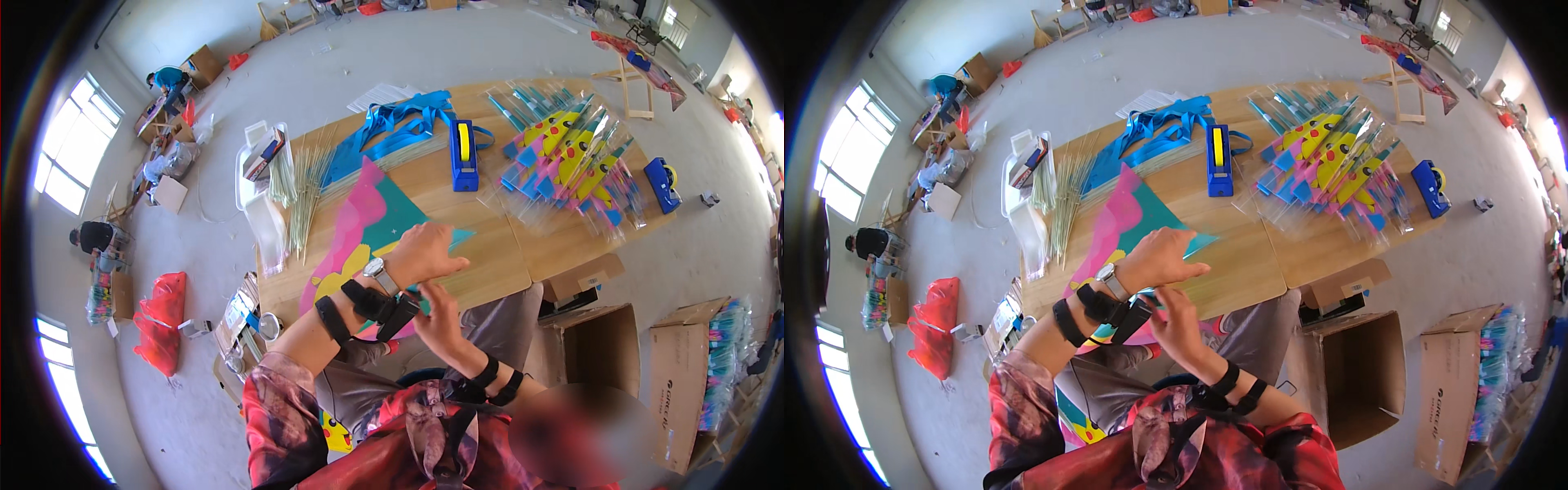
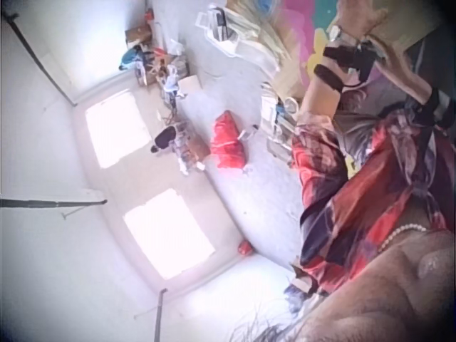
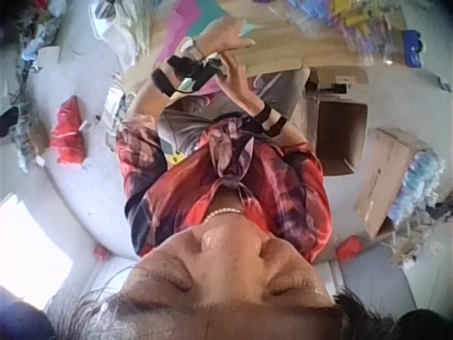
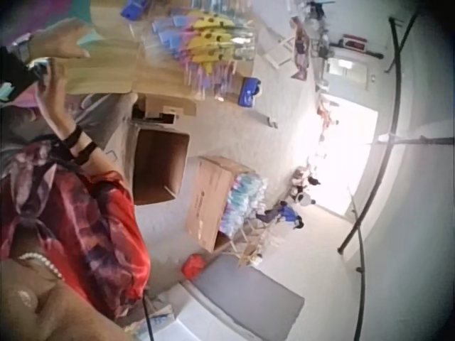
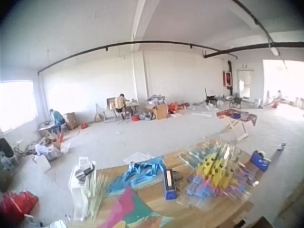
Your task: The recorder is assembling a kite by inserting support rods and attaching strings at a workshop table.
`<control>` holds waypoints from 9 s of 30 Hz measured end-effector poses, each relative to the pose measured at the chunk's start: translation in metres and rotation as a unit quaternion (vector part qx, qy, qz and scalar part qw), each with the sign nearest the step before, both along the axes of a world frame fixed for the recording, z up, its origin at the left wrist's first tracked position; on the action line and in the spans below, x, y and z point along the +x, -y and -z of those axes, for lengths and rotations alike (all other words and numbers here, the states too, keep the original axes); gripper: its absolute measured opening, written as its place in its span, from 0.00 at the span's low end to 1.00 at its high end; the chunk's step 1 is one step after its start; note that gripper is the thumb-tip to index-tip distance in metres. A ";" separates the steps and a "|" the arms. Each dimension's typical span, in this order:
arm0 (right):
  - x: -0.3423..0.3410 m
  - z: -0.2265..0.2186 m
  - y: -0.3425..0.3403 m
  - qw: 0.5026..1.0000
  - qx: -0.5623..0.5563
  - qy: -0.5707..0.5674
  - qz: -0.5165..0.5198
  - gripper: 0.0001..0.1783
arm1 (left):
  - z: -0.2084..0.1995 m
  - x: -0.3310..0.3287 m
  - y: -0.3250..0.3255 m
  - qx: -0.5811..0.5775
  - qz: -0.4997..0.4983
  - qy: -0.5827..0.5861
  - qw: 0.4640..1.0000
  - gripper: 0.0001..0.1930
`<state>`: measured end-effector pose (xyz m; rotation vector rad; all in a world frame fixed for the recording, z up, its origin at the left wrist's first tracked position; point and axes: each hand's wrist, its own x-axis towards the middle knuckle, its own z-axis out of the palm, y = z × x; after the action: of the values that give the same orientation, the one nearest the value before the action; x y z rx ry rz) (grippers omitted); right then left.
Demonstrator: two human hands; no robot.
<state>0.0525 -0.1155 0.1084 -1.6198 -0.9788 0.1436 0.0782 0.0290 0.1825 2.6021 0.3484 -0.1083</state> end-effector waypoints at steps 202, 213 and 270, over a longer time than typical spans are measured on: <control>0.353 0.098 -0.145 0.929 -0.248 -0.266 0.060 0.13 | -0.107 -0.093 -0.063 -0.484 -0.176 0.236 0.824 0.10; 0.345 0.109 -0.122 0.926 -0.109 -0.357 -0.060 0.08 | -0.101 -0.092 -0.061 -0.480 -0.178 0.239 0.825 0.11; 0.068 -0.209 -0.079 0.936 -0.001 -0.189 -0.296 0.22 | -0.112 -0.138 -0.048 -0.616 -0.200 0.271 0.712 0.18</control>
<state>0.1203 -0.0362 0.3176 -1.1897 -1.1269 0.8360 -0.0593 0.0770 0.2946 1.0892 0.4049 0.4327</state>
